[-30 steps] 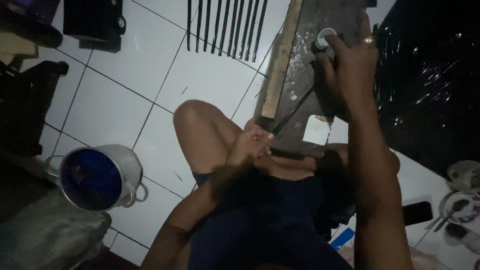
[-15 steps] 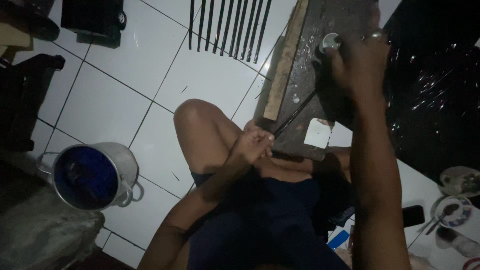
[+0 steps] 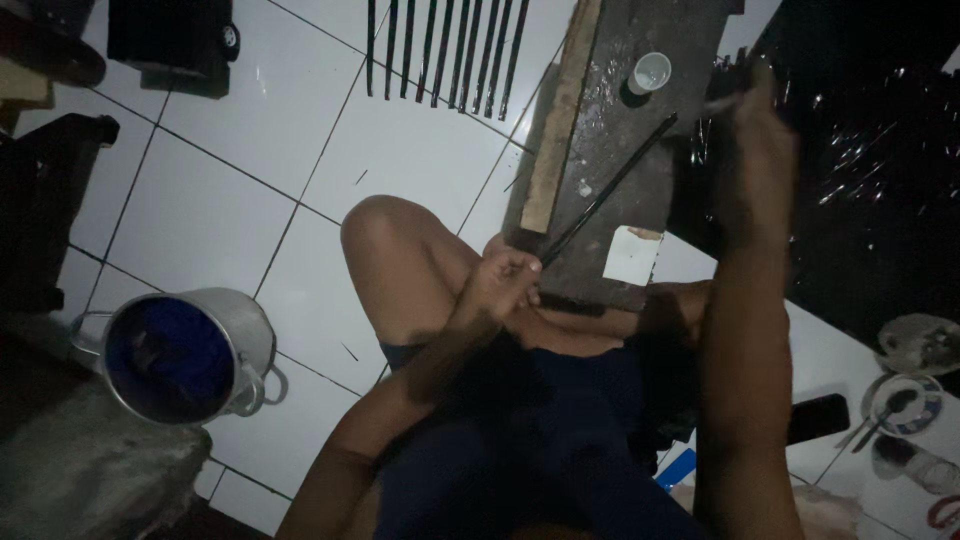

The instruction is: The person sits on the floor and repeatedly rubs long, thin metal rods against a wooden block to polish them. They dip the rods into a small container of liquid between rubs and place the finished rods on the floor.

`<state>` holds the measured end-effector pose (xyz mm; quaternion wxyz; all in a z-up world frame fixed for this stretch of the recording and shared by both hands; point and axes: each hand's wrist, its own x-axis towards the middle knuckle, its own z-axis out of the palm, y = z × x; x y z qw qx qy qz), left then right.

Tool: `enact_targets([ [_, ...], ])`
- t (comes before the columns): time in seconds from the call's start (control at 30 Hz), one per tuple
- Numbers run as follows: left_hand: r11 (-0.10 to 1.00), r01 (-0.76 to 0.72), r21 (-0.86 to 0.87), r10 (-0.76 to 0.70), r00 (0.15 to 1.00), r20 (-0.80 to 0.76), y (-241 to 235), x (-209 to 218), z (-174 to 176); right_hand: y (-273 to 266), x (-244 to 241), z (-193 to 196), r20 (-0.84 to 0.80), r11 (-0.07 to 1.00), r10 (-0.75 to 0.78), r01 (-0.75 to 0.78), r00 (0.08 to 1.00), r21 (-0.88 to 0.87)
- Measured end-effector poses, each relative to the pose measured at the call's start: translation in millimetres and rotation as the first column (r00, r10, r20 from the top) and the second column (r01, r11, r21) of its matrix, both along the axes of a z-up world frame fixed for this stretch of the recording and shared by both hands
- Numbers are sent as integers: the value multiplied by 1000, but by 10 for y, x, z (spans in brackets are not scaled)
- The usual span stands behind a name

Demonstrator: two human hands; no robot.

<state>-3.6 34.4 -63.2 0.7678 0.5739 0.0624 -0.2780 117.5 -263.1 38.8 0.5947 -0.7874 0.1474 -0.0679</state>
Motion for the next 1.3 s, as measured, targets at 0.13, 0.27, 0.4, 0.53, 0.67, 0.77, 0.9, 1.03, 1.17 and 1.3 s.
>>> enact_targets([
  [0.13, 999, -32, 14, 33, 994, -103, -43, 0, -120, -57, -119, -336, -141, 997, 22, -11, 990, 77],
  [0.27, 999, -31, -23, 28, 991, -132, -23, 3, -185, -112, -96, -599, -59, 988, 43, -34, 997, 153],
  [0.4, 995, -31, -94, 12, 980, -197, 9, -14, -233, -127, -45, -726, -12, 990, 69, -67, 998, 121],
  [0.53, 1000, 3, -3, -4, 988, -152, 0, 1, -304, -58, -34, -685, -29, 996, 67, -69, 997, -48],
  [0.67, 1000, -17, -8, 15, 982, -186, -32, -2, -349, 39, -86, -557, -119, 983, 55, -74, 991, -165],
  [0.77, 994, -61, -93, 46, 987, -154, -43, -13, -336, 115, -190, -540, 7, 970, 153, -149, 988, -191],
  [0.9, 994, -51, -98, 36, 988, -147, -17, -15, -269, 190, -375, -651, 22, 871, 221, -187, 975, -454],
  [1.03, 997, -41, -66, 30, 986, -166, -12, -2, -137, 340, -655, -690, -87, 742, 275, -268, 958, -614],
  [1.17, 992, -48, -119, 35, 994, -106, 20, -14, 50, 636, -1015, -586, -131, 617, 353, -336, 926, -712],
  [1.3, 1000, -4, 4, 5, 996, -94, 24, 21, 146, 823, -1229, -496, -180, 507, 470, -431, 864, -746],
])
